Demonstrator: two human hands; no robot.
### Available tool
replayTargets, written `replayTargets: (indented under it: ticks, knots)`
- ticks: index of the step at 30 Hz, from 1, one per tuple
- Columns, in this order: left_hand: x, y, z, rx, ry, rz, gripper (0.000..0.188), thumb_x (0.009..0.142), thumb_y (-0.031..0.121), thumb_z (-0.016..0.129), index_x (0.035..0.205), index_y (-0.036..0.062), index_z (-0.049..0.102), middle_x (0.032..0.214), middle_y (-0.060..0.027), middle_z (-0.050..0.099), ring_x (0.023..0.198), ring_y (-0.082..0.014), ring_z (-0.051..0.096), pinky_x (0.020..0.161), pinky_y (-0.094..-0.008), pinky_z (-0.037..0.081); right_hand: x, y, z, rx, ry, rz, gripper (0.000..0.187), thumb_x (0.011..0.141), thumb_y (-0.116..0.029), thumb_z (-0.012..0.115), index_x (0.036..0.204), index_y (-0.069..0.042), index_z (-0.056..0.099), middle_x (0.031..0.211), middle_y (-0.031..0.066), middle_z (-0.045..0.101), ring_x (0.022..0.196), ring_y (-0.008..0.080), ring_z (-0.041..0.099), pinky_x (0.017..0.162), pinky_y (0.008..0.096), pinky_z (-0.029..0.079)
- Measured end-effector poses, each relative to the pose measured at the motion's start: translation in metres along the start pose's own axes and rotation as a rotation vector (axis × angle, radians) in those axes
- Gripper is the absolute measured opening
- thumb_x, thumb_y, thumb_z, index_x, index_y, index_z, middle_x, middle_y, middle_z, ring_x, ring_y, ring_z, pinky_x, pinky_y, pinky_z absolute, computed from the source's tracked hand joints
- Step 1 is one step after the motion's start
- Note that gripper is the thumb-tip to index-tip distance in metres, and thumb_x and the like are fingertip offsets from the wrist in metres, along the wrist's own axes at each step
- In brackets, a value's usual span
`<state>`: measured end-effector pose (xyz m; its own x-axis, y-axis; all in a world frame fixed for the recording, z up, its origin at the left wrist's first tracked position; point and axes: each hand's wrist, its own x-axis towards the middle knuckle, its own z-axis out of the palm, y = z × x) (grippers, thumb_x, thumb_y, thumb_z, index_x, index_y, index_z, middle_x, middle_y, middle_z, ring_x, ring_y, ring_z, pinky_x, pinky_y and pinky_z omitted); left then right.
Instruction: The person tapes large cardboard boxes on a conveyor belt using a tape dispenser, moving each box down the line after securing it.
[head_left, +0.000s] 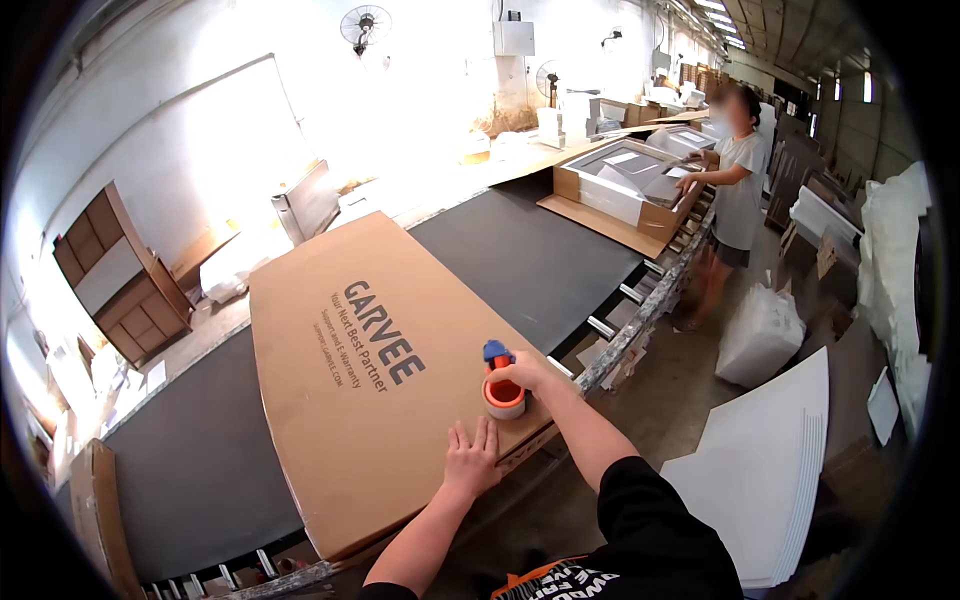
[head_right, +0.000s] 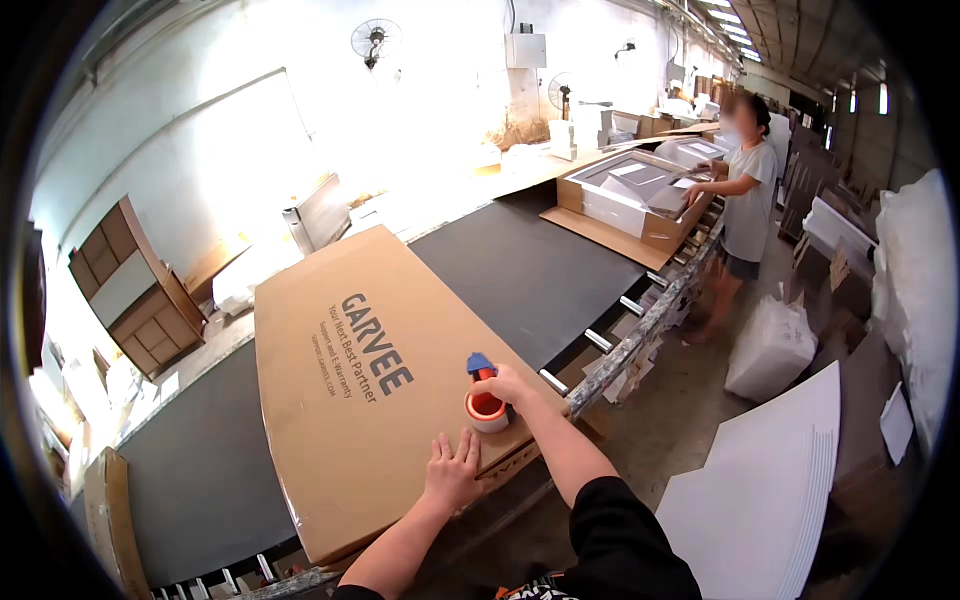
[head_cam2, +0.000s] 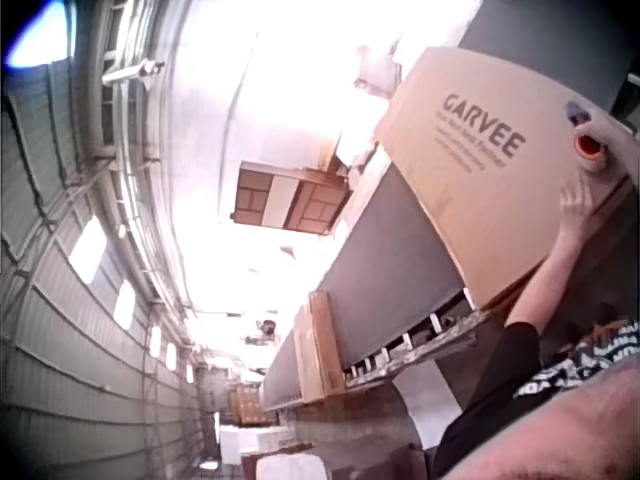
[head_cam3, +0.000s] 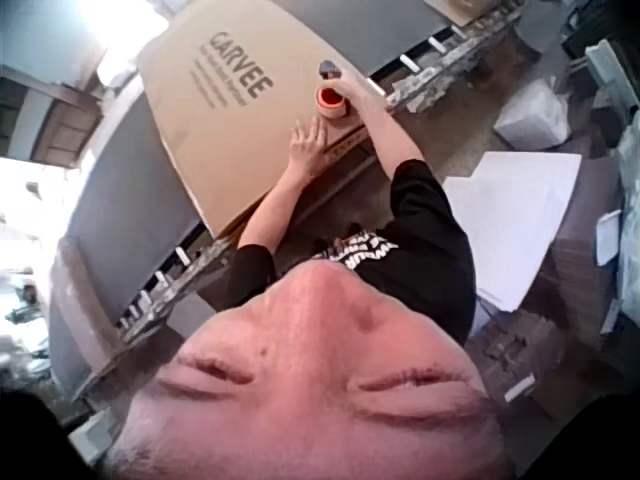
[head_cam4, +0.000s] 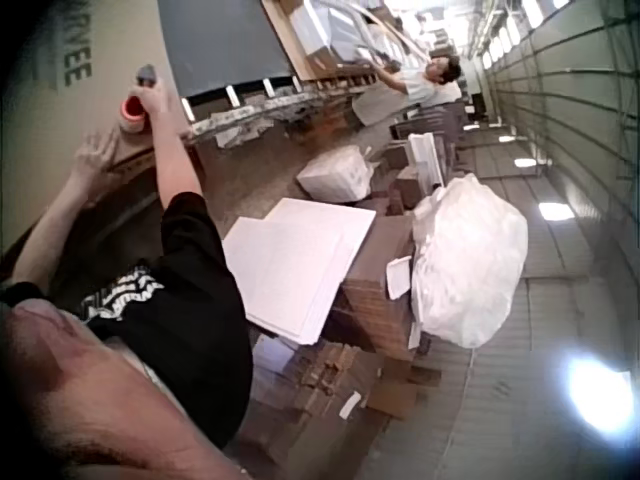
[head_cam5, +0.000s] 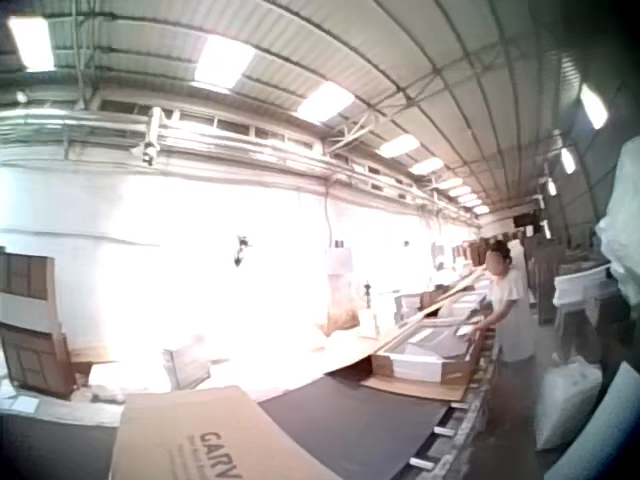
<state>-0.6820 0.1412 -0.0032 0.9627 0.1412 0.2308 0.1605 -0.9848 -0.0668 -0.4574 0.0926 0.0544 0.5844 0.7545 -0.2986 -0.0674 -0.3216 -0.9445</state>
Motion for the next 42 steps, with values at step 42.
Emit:
replayTargets:
  ticks: [42]
  knots:
    - [-0.022, -0.005, -0.017, -0.041, -0.042, -0.064, 0.086, 0.067, 0.049, 0.076, 0.136, 0.0052, 0.052, 0.144, -0.0155, 0.048, 0.124, -0.0512, 0.048, 0.110, -0.0536, 0.035, -0.180, 0.206, 0.060, -1.275, -0.417, 0.081, 0.044, 0.079, -0.033, 0.059, 0.114, -0.010, 0.070, 0.113, 0.0178, 0.066, 0.108, 0.0341, 0.063, 0.087, 0.0467, 0.052]
